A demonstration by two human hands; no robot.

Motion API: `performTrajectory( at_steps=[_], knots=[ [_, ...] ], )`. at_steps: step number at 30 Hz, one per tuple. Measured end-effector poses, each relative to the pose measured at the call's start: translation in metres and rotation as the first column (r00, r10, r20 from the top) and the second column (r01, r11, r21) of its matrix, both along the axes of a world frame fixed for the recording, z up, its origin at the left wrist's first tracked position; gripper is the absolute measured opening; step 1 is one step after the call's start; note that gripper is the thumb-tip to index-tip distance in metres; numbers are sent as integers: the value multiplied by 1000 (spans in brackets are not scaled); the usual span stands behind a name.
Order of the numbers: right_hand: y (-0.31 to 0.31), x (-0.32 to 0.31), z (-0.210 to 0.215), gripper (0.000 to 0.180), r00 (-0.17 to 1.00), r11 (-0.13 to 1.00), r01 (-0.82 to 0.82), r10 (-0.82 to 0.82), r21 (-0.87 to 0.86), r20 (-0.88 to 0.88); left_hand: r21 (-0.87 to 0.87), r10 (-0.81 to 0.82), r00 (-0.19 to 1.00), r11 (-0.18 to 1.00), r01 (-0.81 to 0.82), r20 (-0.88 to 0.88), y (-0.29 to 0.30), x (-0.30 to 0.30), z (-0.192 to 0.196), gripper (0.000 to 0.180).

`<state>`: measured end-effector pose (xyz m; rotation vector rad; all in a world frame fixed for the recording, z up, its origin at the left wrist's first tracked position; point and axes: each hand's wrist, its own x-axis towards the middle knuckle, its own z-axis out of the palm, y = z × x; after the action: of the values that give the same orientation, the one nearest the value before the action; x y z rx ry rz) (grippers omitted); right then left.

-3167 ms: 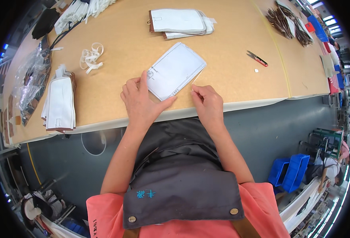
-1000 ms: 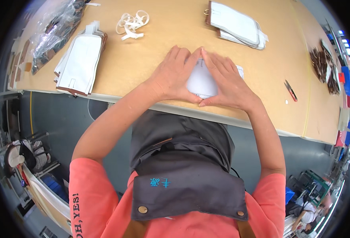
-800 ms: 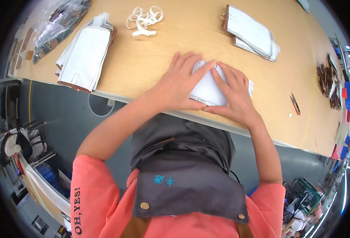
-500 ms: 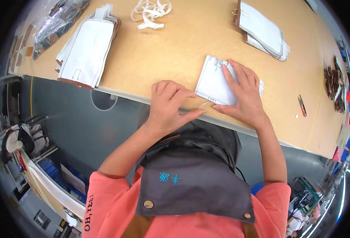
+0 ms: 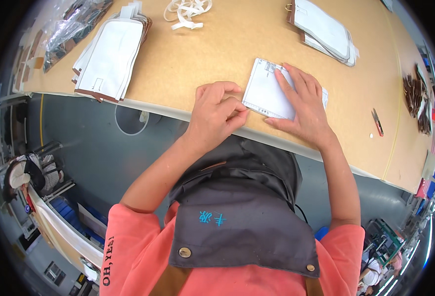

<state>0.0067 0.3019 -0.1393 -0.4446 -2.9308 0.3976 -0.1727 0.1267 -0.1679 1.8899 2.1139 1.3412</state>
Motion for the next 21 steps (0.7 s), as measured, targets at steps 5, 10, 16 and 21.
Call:
performTrajectory(
  at_steps=[5,10,16,21],
  knots=[
    [0,0,-3,92,999,1000,-6,6,20,-31,27,-74,997,997,73,31,1,0,-5,18],
    [-1,1,-4,92,999,1000,3,-3,22,-32,60,-91,995,994,89,41,2,-1,-9,18],
    [1,1,-5,93,999,999,-2,4,39,-38,46,-85,995,995,83,47,3,-2,-7,18],
    [1,0,-6,93,999,1000,1,0,31,-39,40,-98,994,995,96,53,2,-5,-6,22]
  ],
)
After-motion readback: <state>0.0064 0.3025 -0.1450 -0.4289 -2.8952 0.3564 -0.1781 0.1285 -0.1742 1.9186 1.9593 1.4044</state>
